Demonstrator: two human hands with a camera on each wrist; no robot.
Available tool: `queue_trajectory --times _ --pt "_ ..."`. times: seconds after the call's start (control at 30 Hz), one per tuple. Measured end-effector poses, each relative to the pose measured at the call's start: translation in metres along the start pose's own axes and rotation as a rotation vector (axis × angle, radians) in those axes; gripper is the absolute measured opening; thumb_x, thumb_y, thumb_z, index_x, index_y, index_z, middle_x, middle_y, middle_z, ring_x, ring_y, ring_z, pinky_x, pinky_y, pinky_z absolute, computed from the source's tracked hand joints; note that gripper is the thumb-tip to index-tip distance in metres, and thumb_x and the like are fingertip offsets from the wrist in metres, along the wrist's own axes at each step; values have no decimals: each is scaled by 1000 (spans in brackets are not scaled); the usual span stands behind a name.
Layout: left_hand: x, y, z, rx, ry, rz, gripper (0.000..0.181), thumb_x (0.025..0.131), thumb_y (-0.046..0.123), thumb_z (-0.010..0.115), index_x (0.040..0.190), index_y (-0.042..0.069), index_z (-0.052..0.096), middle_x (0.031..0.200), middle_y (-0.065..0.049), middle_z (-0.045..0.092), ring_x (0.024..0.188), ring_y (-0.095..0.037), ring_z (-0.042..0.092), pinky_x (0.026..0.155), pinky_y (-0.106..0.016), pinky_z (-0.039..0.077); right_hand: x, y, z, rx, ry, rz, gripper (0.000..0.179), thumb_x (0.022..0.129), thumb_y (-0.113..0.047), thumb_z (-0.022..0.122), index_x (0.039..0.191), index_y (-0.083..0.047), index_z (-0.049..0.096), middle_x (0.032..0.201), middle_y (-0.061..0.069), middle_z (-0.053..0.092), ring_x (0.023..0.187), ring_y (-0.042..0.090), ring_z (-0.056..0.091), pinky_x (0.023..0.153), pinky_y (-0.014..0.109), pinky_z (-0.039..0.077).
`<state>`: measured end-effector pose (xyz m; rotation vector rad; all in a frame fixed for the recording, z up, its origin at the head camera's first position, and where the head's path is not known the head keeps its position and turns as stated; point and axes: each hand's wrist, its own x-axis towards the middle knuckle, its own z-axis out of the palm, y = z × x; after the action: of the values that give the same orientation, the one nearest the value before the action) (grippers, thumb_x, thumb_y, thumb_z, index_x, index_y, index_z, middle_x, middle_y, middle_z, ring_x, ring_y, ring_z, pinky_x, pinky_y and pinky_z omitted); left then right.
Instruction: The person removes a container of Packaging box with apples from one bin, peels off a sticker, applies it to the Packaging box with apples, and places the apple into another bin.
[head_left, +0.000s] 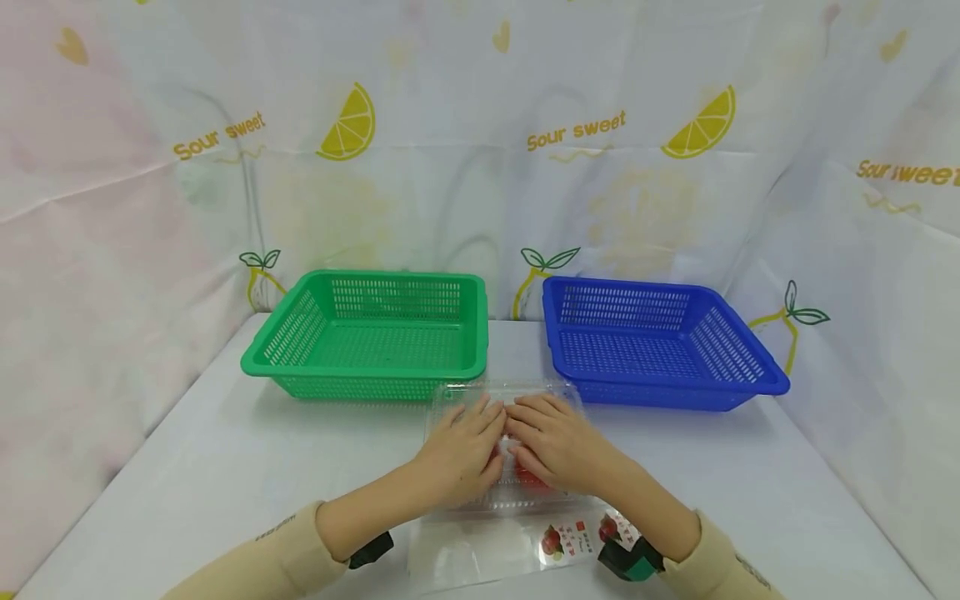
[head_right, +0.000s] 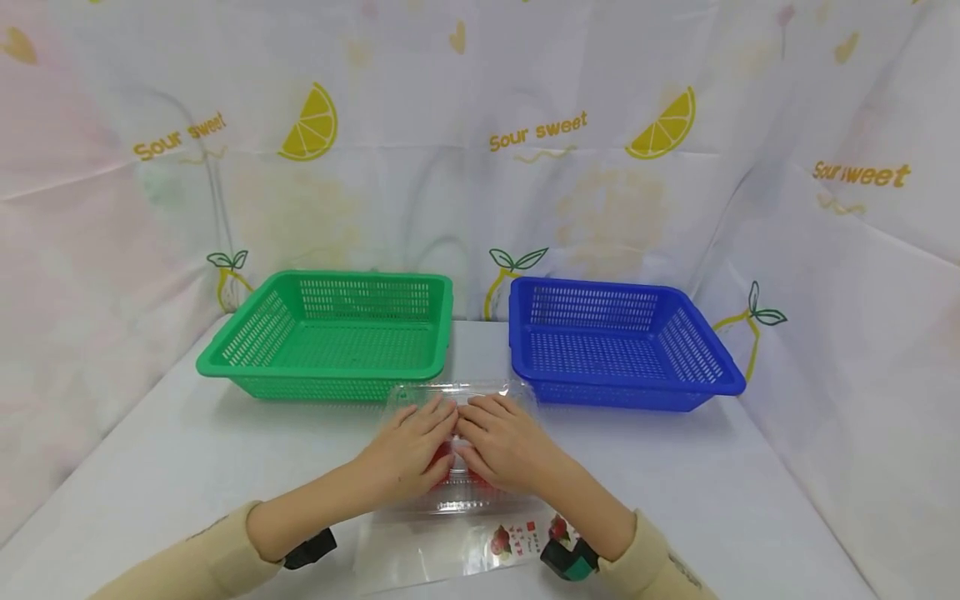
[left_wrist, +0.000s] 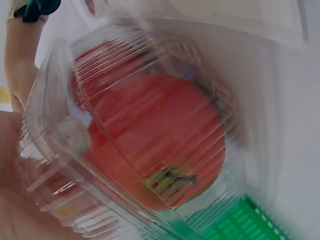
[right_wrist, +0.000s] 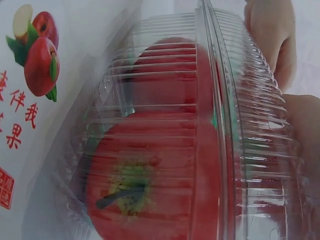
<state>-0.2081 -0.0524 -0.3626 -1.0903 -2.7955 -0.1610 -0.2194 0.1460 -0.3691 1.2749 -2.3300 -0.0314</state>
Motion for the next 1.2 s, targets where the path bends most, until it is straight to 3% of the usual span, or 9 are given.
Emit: queue_trajectory --times 0.13,0.23,0.6,0.9,1.2 --pt "-5 0 1 -108 -47 3 58 94 36 43 138 -1 35 143 -11 34 135 -27 21 103 -52 22 -2 -3 -2 3 -43 26 37 95 -32 45 118 -7 61 121 7 58 118 24 47 103 41 30" --pt "-8 0 3 -126 -58 -3 62 95 41 40 140 1 31 144 -10 32 136 -25 17 104 -54 18 -2 -4 -3 10 -60 37 38 92 -31 49 119 -7 60 123 6 57 120 23 46 103 41 29" --pt "-10 -2 11 -3 11 52 70 95 53 26 141 1 29 144 -9 33 136 -27 20 102 -58 13 -5 -4 -2 53 -79 65 40 92 -31 51 123 -7 57 126 6 55 122 25 44 103 43 28" --pt "-20 -4 14 58 80 39 68 94 55 31 141 6 33 141 -3 39 136 -27 20 103 -58 11 -6 -4 0 97 -53 51 39 90 -30 53 124 -9 58 125 4 56 120 23 46 102 42 31" --pt "-27 -5 18 142 110 77 69 92 56 35 141 7 35 142 -4 38 136 -29 18 102 -59 11 -8 -3 2 94 -39 47 39 92 -30 51 124 -8 58 124 5 57 118 25 47 100 43 33"
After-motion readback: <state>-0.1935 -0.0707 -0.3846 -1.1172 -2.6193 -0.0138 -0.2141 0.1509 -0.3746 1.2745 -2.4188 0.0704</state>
